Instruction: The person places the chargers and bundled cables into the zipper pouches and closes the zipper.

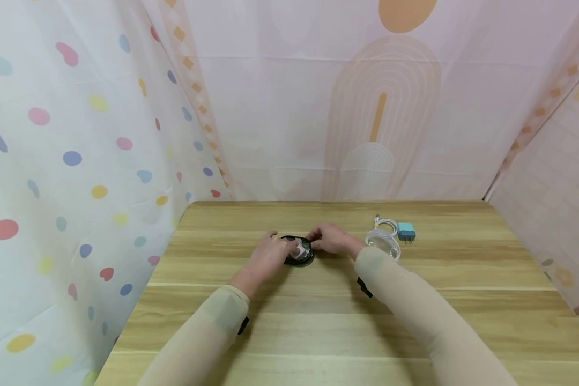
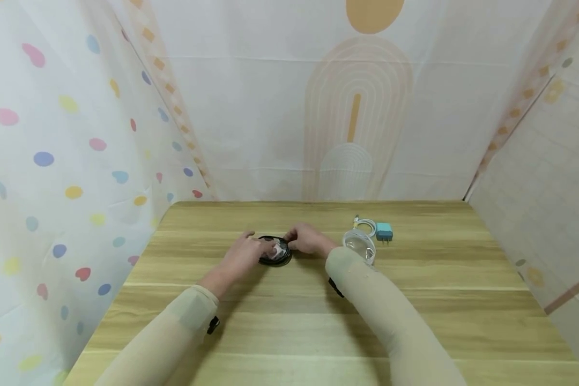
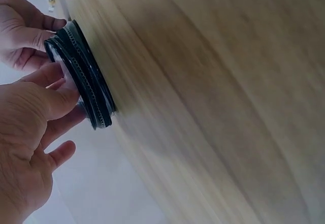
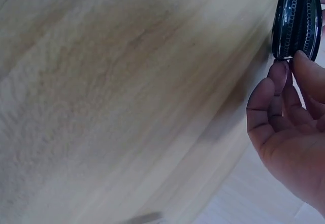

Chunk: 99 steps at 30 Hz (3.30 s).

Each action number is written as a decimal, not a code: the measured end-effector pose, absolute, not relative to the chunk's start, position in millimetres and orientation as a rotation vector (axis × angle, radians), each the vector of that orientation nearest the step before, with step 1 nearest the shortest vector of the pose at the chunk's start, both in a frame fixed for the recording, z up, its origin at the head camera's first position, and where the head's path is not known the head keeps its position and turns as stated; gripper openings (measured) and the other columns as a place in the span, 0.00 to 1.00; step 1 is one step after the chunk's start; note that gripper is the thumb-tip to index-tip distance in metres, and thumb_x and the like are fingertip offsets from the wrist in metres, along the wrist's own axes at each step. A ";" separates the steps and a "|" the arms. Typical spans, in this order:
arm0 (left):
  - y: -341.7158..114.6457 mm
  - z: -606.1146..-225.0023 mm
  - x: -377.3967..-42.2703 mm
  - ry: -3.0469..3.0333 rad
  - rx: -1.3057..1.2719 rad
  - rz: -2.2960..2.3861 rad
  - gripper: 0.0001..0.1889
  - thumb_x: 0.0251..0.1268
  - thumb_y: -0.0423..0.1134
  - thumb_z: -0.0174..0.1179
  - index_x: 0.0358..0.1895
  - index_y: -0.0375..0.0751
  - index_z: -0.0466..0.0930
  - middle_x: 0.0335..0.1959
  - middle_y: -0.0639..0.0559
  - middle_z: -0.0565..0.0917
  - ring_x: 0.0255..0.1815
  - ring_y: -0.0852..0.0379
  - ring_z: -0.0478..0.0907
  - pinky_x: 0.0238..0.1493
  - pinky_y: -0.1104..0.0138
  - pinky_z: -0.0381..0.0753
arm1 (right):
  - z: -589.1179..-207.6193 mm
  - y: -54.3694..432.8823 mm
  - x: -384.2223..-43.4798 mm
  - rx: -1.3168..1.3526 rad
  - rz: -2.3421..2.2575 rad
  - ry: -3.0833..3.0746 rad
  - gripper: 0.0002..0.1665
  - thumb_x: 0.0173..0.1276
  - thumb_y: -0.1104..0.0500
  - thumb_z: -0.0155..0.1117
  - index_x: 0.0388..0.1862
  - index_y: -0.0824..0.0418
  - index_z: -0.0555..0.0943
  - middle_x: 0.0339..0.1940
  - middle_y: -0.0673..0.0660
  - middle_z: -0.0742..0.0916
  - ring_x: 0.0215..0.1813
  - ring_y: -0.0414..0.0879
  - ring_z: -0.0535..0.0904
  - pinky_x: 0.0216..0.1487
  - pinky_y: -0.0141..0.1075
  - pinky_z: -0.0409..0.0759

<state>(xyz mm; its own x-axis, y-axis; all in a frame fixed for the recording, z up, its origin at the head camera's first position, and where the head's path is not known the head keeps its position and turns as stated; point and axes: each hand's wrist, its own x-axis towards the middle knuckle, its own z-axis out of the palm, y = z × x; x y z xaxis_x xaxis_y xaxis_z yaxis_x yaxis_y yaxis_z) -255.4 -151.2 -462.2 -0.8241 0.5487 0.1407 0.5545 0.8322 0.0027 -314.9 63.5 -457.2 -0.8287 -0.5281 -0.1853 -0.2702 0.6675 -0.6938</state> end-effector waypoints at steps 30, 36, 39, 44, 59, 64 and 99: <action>-150.7 -463.4 -259.3 -2.882 -0.866 -0.085 0.17 0.75 0.45 0.64 0.61 0.44 0.89 0.50 0.49 0.94 0.51 0.45 0.92 0.74 0.40 0.76 | -463.2 55.1 -312.2 -1.040 -0.450 2.890 0.06 0.76 0.65 0.65 0.42 0.60 0.89 0.42 0.56 0.93 0.49 0.52 0.90 0.55 0.47 0.88; -150.5 -463.9 -259.3 -2.837 -0.901 -0.129 0.13 0.72 0.49 0.68 0.49 0.46 0.91 0.43 0.52 0.95 0.45 0.45 0.93 0.67 0.39 0.81 | -464.3 57.2 -311.1 -1.026 -0.399 2.927 0.05 0.78 0.63 0.66 0.43 0.59 0.89 0.42 0.55 0.93 0.48 0.51 0.90 0.51 0.47 0.89; -151.0 -464.8 -259.2 -2.813 -0.912 -0.123 0.10 0.72 0.49 0.68 0.45 0.49 0.90 0.41 0.53 0.95 0.43 0.46 0.92 0.62 0.40 0.83 | -464.4 58.1 -311.7 -1.010 -0.380 2.922 0.06 0.79 0.62 0.65 0.45 0.58 0.89 0.44 0.55 0.93 0.48 0.51 0.90 0.51 0.47 0.89; -150.6 -465.3 -257.5 -2.806 -0.906 -0.132 0.09 0.73 0.48 0.67 0.44 0.50 0.91 0.40 0.51 0.95 0.42 0.45 0.92 0.58 0.41 0.84 | -464.4 61.1 -310.5 -1.042 -0.353 2.926 0.07 0.78 0.63 0.65 0.45 0.58 0.89 0.44 0.55 0.93 0.48 0.51 0.90 0.52 0.47 0.89; -148.4 -465.9 -254.7 -2.819 -0.866 -0.139 0.08 0.74 0.47 0.67 0.43 0.49 0.90 0.39 0.50 0.95 0.41 0.46 0.92 0.56 0.44 0.84 | -460.8 70.4 -295.3 -1.136 -0.324 2.965 0.07 0.76 0.63 0.68 0.44 0.56 0.91 0.41 0.52 0.94 0.45 0.50 0.91 0.50 0.48 0.89; -149.2 -468.3 -255.7 -2.817 -0.856 -0.141 0.08 0.74 0.48 0.66 0.43 0.49 0.90 0.39 0.51 0.95 0.41 0.46 0.92 0.58 0.45 0.83 | -459.6 72.3 -290.6 -1.132 -0.323 2.959 0.07 0.76 0.62 0.67 0.46 0.56 0.91 0.42 0.52 0.94 0.45 0.49 0.91 0.49 0.47 0.89; -152.2 -465.9 -250.4 -2.787 -0.994 0.196 0.18 0.68 0.54 0.71 0.51 0.45 0.88 0.60 0.45 0.90 0.61 0.47 0.88 0.79 0.44 0.73 | -464.7 62.1 -280.4 -0.893 -0.357 3.070 0.05 0.73 0.58 0.72 0.43 0.56 0.91 0.41 0.55 0.93 0.47 0.52 0.90 0.59 0.52 0.87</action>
<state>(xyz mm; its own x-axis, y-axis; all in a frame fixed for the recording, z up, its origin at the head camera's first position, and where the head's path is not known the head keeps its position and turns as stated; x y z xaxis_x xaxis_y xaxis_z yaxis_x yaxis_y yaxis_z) -250.4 -152.2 -465.9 -0.7615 0.6368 0.1210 0.6136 0.7683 -0.1821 -280.4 62.1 -464.7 -0.8433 -0.5207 0.1335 -0.5374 0.8215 -0.1905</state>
